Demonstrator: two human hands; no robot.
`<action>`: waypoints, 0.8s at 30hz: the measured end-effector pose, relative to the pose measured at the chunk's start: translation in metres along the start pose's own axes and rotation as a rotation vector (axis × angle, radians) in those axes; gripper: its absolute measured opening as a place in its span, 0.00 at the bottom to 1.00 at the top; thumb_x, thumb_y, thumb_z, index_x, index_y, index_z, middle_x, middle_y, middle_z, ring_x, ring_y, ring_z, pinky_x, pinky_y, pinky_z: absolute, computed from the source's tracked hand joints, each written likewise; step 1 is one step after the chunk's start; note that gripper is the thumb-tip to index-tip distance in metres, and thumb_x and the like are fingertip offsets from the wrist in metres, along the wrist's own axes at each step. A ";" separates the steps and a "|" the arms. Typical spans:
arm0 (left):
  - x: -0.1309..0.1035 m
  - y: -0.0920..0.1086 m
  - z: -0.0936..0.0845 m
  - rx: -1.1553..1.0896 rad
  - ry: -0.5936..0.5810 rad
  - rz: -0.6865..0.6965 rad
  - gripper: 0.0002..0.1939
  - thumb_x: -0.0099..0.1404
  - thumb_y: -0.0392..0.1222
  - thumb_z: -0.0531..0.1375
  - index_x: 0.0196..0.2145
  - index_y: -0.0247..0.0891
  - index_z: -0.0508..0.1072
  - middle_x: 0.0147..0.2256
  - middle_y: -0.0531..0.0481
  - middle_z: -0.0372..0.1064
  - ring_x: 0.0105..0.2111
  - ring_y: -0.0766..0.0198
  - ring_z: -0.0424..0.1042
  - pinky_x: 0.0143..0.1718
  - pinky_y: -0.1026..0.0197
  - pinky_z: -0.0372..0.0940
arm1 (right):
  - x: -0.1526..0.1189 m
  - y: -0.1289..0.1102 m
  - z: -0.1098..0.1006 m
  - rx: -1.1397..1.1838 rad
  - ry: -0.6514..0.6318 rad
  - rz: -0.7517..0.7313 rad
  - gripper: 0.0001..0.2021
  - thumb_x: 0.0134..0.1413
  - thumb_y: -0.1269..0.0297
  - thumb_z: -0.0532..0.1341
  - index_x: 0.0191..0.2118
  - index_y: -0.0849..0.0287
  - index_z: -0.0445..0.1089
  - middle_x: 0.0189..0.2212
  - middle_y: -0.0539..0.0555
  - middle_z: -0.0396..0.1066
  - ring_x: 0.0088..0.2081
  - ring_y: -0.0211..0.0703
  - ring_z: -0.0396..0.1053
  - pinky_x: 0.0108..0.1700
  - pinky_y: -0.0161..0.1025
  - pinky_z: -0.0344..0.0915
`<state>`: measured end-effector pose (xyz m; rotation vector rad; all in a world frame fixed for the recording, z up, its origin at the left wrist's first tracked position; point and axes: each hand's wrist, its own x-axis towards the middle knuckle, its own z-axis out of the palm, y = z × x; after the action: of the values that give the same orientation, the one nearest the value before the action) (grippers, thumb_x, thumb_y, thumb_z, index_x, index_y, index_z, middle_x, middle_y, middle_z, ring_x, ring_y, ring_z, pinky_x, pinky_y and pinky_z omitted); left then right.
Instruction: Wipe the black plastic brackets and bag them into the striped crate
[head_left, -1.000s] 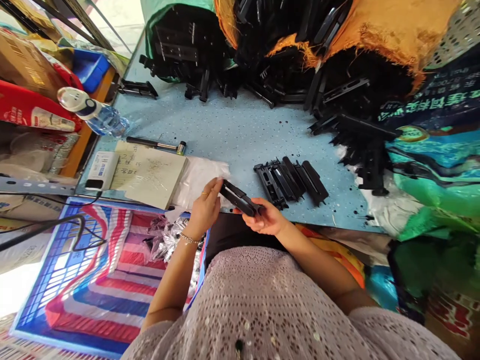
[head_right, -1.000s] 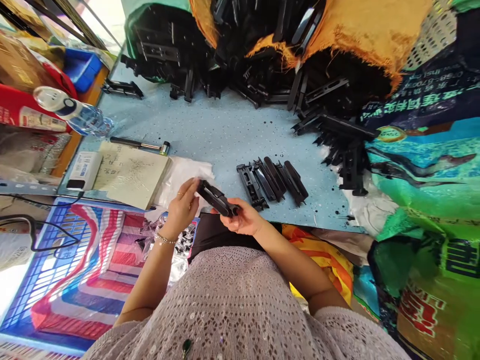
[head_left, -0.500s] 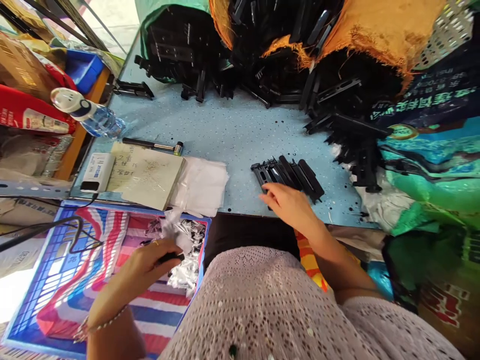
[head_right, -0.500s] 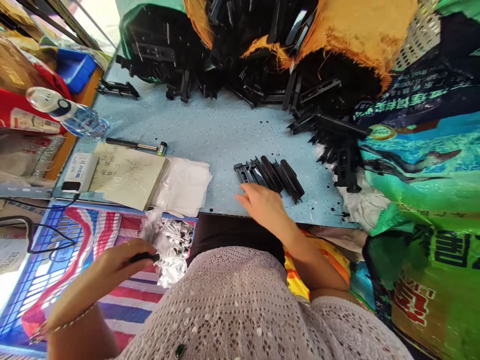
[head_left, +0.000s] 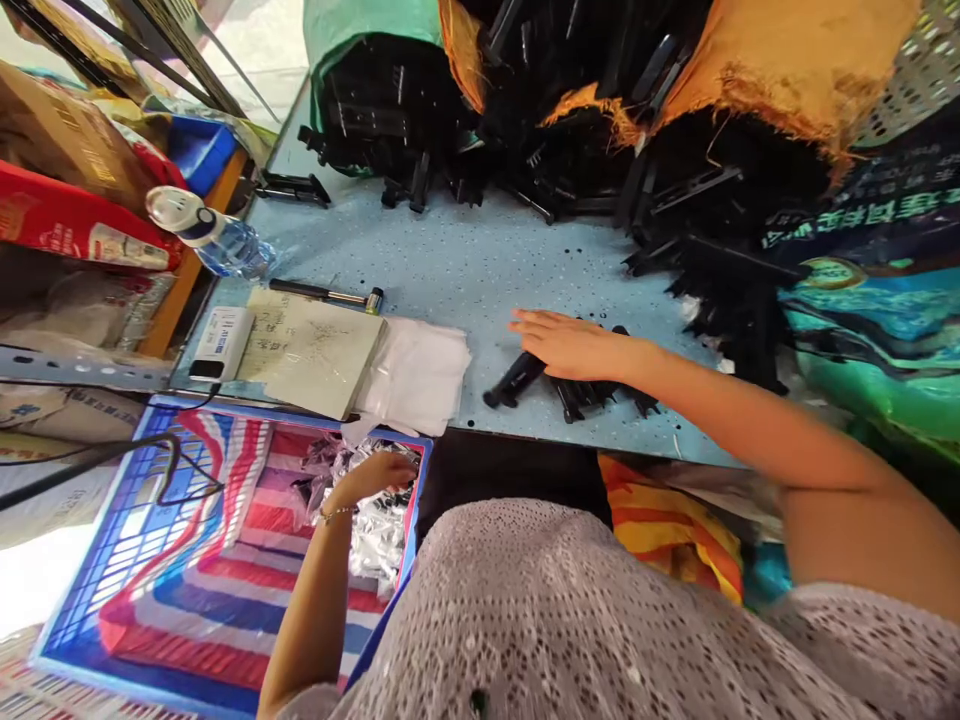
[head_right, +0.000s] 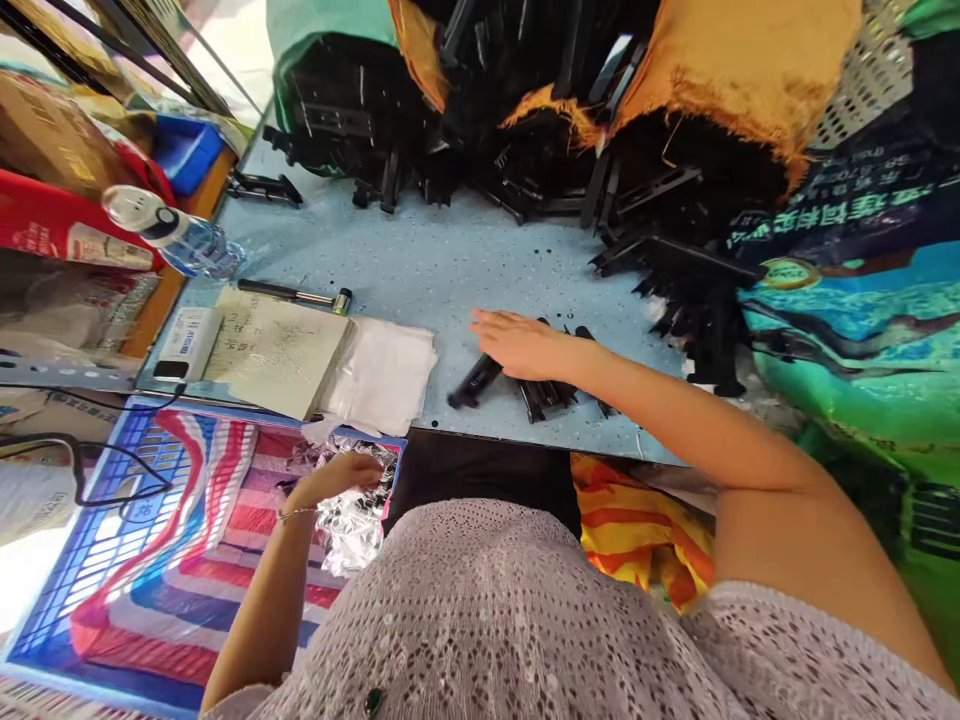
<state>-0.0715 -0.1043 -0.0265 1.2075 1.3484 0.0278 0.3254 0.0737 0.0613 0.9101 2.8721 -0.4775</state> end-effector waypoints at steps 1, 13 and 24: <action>-0.002 0.015 -0.001 -0.054 -0.040 0.039 0.19 0.61 0.56 0.67 0.34 0.36 0.79 0.25 0.49 0.75 0.27 0.59 0.75 0.31 0.58 0.71 | -0.004 0.000 -0.004 0.069 -0.004 0.089 0.13 0.59 0.65 0.64 0.49 0.61 0.73 0.56 0.64 0.74 0.64 0.62 0.65 0.64 0.57 0.63; 0.083 0.112 -0.009 0.084 0.683 0.303 0.06 0.65 0.40 0.62 0.31 0.38 0.74 0.31 0.47 0.73 0.33 0.59 0.73 0.35 0.60 0.64 | -0.017 -0.059 0.056 1.732 0.426 0.352 0.22 0.53 0.50 0.70 0.51 0.53 0.73 0.45 0.54 0.77 0.48 0.46 0.74 0.57 0.49 0.68; 0.061 0.109 -0.012 -0.644 0.665 0.452 0.20 0.48 0.41 0.73 0.30 0.39 0.65 0.28 0.56 0.71 0.28 0.69 0.70 0.33 0.65 0.65 | 0.081 -0.104 0.071 2.257 0.179 0.278 0.21 0.45 0.51 0.76 0.41 0.59 0.77 0.35 0.54 0.78 0.35 0.42 0.74 0.43 0.42 0.76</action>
<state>0.0046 -0.0092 0.0051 0.9370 1.4183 1.1834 0.1987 0.0145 0.0076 1.1023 0.8722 -3.4748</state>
